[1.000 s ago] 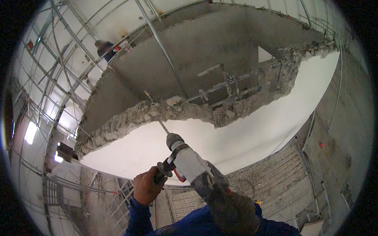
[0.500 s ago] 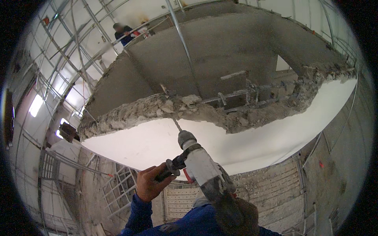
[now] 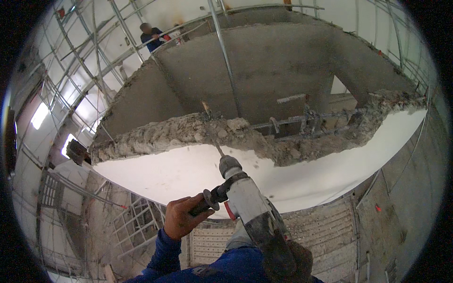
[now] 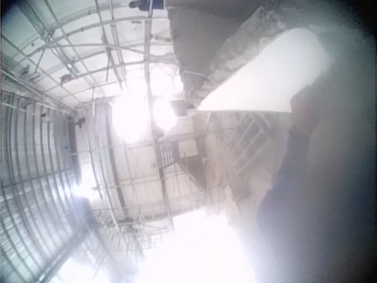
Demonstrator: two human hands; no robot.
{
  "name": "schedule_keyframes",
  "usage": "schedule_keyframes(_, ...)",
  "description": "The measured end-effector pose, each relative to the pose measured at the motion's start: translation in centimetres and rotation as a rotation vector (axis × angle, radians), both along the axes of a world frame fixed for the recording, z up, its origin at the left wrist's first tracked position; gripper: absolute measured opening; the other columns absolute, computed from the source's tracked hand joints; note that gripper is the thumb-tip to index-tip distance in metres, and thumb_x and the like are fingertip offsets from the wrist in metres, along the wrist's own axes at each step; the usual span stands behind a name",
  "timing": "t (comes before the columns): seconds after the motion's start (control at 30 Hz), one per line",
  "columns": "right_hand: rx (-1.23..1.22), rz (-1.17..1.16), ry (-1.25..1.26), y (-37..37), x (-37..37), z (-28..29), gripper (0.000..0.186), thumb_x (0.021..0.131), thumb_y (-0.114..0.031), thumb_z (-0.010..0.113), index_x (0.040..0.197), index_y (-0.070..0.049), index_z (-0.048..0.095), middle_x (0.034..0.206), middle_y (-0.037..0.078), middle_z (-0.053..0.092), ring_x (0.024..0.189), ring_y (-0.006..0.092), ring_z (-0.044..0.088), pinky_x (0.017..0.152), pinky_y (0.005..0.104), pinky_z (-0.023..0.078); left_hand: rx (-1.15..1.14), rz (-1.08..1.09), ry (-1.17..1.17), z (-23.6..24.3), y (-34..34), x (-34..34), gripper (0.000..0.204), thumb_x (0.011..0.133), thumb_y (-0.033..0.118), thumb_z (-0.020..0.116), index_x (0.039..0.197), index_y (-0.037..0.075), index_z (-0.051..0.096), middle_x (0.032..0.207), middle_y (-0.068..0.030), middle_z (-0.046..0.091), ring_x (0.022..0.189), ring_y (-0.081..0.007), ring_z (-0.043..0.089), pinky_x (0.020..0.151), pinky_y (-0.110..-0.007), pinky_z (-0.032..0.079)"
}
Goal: The person uses a jackhammer to break apart a section of a concrete ceiling. They repeatedly position the tool against the concrete and operate it to chip away material, creating a large opening.
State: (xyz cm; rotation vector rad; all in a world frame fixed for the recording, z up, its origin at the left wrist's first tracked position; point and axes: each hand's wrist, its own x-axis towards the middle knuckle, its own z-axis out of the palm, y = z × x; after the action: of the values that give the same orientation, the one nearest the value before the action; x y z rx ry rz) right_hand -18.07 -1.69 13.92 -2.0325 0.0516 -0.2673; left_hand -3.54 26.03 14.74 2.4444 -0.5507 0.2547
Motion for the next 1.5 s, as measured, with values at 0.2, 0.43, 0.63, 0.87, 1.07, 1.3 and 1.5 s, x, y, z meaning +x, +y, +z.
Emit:
schedule_keyframes(0.2,0.069,-0.055,-0.004,1.1,-0.1,0.2,0.038,0.063,-0.021,0.083,0.092,-0.004,0.065,0.079,0.012,0.067,0.07,0.025,0.069,0.062,0.0373,0.054,-0.003,-0.005,-0.034,0.0,0.7,0.5,0.045,0.073,0.026,0.084,0.112,0.008,0.071,0.069,-0.0093,0.068,0.056,-0.0212,0.067,0.05,-0.032,0.052)
schedule_keyframes(0.43,0.007,-0.02,0.024,1.9,-0.4,0.9,0.039,0.063,-0.019,0.083,0.095,-0.004,0.065,0.081,0.011,0.068,0.072,0.0233,0.069,0.063,0.0373,0.054,0.029,-0.011,-0.089,1.0,1.5,0.6,0.045,0.071,0.026,0.084,0.112,0.009,0.072,0.068,-0.0086,0.068,0.056,-0.0209,0.067,0.05,-0.032,0.052)
schedule_keyframes(0.63,0.096,-0.061,0.065,2.8,-0.1,1.0,0.037,0.063,-0.017,0.082,0.094,-0.004,0.066,0.079,0.011,0.068,0.071,0.0246,0.069,0.062,0.0382,0.054,0.075,-0.008,-0.07,1.5,1.9,1.1,0.045,0.071,0.025,0.084,0.111,0.009,0.072,0.067,-0.0094,0.068,0.056,-0.0213,0.068,0.049,-0.032,0.052)
schedule_keyframes(0.87,-0.189,0.009,0.002,3.9,3.1,-0.2,0.043,0.072,-0.025,0.076,0.109,-0.008,0.063,0.086,0.014,0.066,0.076,0.0334,0.067,0.066,0.0439,0.054,0.076,0.043,-0.051,0.4,2.8,3.2,0.044,0.071,0.025,0.084,0.111,0.011,0.072,0.067,-0.0087,0.067,0.056,-0.0216,0.067,0.05,-0.033,0.052)
schedule_keyframes(1.07,-0.453,0.136,-0.055,5.2,8.6,-1.0,0.044,0.069,-0.02,0.078,0.108,-0.006,0.062,0.083,0.012,0.065,0.072,0.0273,0.065,0.064,0.0391,0.052,0.25,0.094,-0.123,-0.7,4.0,8.3,0.041,0.073,0.035,0.082,0.107,0.015,0.072,0.067,-0.0072,0.065,0.058,-0.0245,0.066,0.052,-0.036,0.052)
schedule_keyframes(1.3,-0.118,0.069,-0.019,2.5,8.9,-3.0,0.044,0.068,-0.019,0.081,0.104,-0.001,0.064,0.082,0.011,0.067,0.074,0.0231,0.067,0.066,0.0369,0.053,-0.008,0.04,0.061,-2.6,3.1,8.3,0.041,0.076,0.032,0.08,0.109,0.01,0.071,0.078,-0.0095,0.071,0.065,-0.0268,0.07,0.057,-0.036,0.055)
schedule_keyframes(1.5,0.046,0.039,-0.14,1.2,9.1,-4.5,0.033,0.068,-0.023,0.077,0.096,-0.009,0.069,0.082,0.015,0.067,0.072,0.0364,0.065,0.062,0.0443,0.052,0.05,0.095,-0.119,-0.8,1.3,6.3,0.039,0.076,0.03,0.079,0.109,0.011,0.071,0.076,-0.0075,0.071,0.062,-0.0244,0.069,0.055,-0.036,0.054)
